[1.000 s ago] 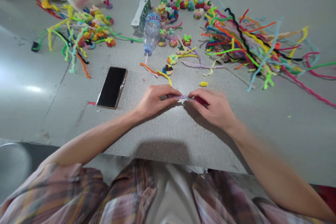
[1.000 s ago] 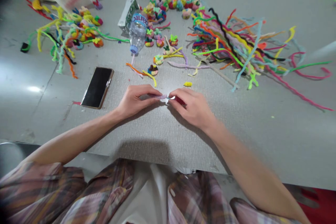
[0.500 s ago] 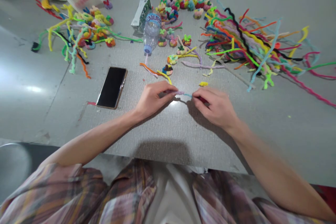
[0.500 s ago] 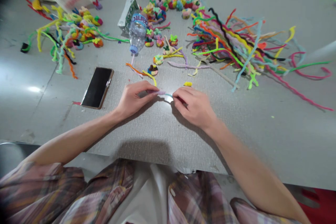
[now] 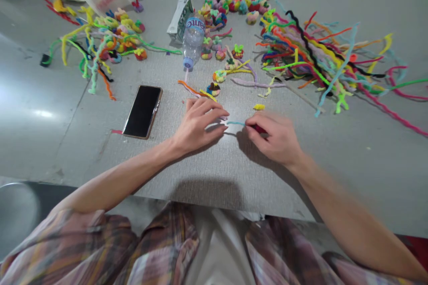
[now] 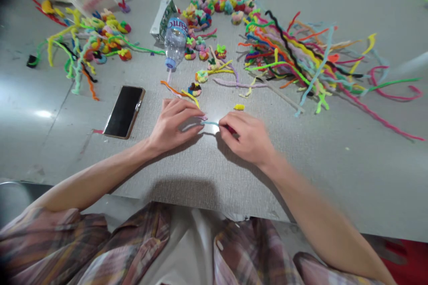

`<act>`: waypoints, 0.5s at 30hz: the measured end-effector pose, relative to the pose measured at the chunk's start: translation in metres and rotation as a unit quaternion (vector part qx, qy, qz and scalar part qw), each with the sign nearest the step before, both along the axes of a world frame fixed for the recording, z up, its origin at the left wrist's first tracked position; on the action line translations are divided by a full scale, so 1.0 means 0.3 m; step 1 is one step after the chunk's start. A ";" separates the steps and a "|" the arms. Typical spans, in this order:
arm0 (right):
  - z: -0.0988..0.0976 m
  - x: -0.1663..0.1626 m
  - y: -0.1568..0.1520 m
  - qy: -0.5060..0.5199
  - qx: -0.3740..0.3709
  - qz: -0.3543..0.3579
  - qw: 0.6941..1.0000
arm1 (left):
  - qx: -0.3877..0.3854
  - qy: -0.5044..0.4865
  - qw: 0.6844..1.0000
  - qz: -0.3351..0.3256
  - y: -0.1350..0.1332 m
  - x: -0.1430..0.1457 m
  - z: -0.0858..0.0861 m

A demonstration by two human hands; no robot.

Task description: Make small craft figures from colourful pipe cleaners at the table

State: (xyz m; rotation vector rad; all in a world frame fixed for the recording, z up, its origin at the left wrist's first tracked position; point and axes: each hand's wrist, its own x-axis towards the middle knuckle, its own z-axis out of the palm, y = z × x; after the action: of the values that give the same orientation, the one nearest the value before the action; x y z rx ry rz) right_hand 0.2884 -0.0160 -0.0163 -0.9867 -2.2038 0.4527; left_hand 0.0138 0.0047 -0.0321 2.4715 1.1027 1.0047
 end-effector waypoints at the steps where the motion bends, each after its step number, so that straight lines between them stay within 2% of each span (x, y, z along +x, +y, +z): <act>1: 0.000 -0.007 -0.003 -0.001 -0.004 0.011 1.000 | 0.007 -0.005 1.000 -0.027 -0.004 0.000 0.003; 3: 0.000 -0.018 -0.008 -0.002 -0.013 0.026 1.000 | 0.011 -0.011 0.997 -0.069 -0.008 -0.001 0.006; 5: 0.000 -0.021 -0.010 -0.001 -0.012 0.030 0.999 | 0.012 -0.019 0.996 -0.082 -0.009 -0.002 0.005; 12: 0.004 -0.009 -0.010 0.015 -0.005 0.009 1.000 | 0.009 -0.044 0.998 -0.038 -0.006 0.001 -0.001; 15: 0.003 -0.011 -0.012 0.018 -0.005 0.011 1.000 | 0.002 -0.046 0.998 -0.038 -0.007 0.002 -0.003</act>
State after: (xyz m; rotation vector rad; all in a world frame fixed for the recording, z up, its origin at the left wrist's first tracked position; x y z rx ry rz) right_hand 0.2851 -0.0196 -0.0154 -0.9539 -2.1831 0.4881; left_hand 0.0145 0.0026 -0.0330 2.4247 0.9716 1.0860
